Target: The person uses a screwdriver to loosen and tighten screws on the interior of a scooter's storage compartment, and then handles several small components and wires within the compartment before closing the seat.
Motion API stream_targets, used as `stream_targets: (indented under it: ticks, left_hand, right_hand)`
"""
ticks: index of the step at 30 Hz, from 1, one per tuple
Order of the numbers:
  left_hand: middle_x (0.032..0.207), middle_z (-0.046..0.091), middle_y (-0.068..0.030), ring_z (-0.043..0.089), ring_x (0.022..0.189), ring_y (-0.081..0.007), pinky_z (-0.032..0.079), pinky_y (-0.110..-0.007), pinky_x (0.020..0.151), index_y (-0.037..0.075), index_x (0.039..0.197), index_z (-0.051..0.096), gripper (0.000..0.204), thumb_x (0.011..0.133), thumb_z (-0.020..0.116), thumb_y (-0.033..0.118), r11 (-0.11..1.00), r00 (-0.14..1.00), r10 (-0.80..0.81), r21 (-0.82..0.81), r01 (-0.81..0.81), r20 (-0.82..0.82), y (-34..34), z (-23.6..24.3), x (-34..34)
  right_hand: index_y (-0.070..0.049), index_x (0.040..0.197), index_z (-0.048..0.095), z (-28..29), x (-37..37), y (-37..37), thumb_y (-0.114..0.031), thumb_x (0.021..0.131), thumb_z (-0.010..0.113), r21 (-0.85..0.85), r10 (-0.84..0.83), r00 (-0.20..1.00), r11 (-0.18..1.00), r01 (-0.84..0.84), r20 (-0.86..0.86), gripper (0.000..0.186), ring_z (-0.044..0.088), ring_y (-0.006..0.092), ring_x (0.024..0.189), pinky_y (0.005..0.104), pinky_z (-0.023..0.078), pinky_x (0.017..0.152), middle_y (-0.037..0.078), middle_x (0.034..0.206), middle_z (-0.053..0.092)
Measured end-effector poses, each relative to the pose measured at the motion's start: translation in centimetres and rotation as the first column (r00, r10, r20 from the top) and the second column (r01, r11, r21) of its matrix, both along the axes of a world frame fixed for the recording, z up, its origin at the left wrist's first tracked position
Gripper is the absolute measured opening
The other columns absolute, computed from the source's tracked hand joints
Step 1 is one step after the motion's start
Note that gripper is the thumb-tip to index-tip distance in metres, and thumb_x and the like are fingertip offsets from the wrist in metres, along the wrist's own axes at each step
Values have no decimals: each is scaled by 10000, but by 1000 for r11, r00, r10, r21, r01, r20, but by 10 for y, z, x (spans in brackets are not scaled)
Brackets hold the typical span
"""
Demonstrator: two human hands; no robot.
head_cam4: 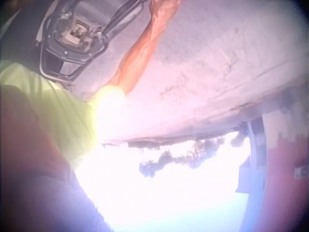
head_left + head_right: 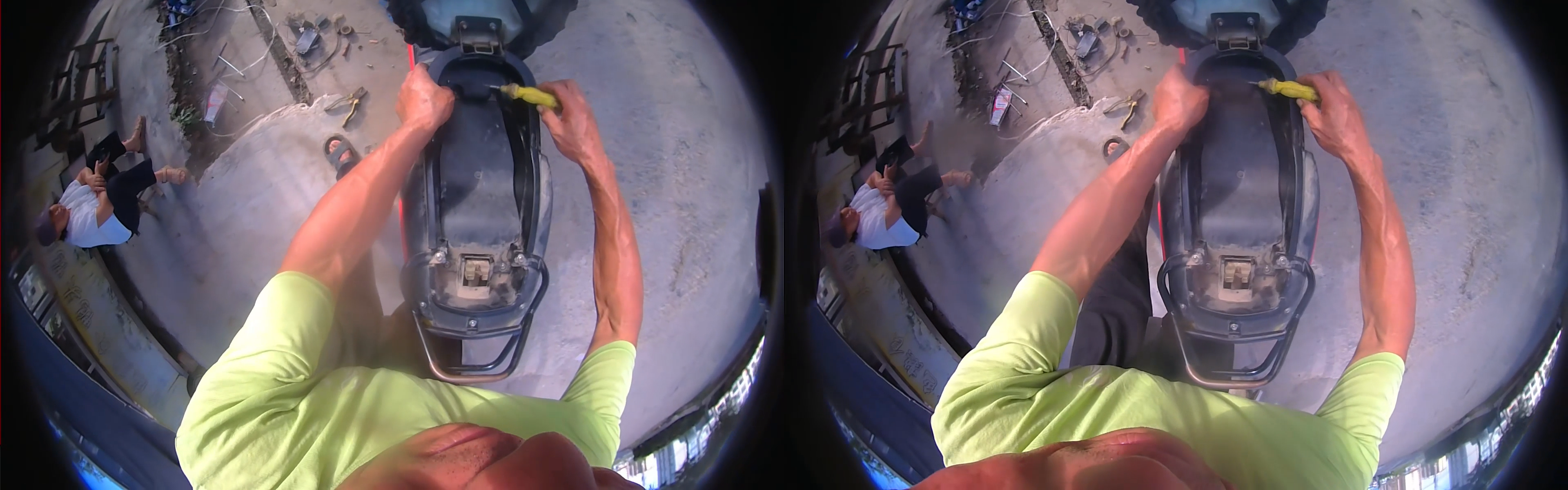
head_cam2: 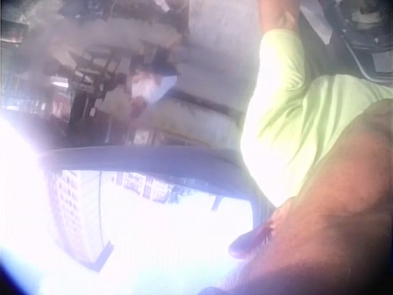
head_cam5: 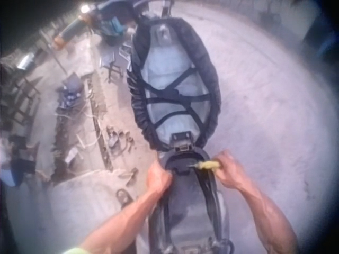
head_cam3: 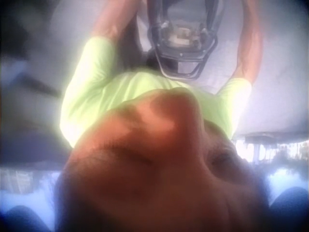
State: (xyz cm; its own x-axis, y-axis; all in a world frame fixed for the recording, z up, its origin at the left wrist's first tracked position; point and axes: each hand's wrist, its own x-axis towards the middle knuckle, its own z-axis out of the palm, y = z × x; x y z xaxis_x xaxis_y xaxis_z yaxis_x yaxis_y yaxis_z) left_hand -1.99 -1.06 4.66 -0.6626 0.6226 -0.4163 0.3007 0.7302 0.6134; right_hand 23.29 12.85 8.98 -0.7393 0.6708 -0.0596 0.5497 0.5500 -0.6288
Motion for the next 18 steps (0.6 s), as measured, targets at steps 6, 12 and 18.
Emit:
stream_targets:
  ticks: [6,12,18]
  left_hand:
    - [1299,736,-280,672,1274,-467,523,-521,1074,13,1330,682,514,863,721,223,1000,998,21,22,-20,-52,0,-8,0]
    - [1281,737,-290,677,1253,-478,526,-523,1069,16,1335,676,505,874,716,218,1000,998,14,-2,-15,-69,2,-13,0]
    - [1326,705,-260,664,1265,-448,530,-526,1079,-8,1353,646,508,875,695,159,999,1000,-14,-45,13,-28,6,2,3]
  right_hand:
    - [-40,1286,715,4,-7,6,-134,969,670,1,-2,1000,1000,2,4,334,668,381,1073,454,554,950,180,1192,649]
    - [-47,1285,721,2,-11,11,-154,978,656,-18,18,1000,1000,-18,26,332,675,378,1072,455,567,942,178,1198,651]
    - [-47,1286,718,-2,-10,13,-174,982,625,-7,25,999,1000,-24,32,342,678,377,1079,458,571,949,182,1212,653]
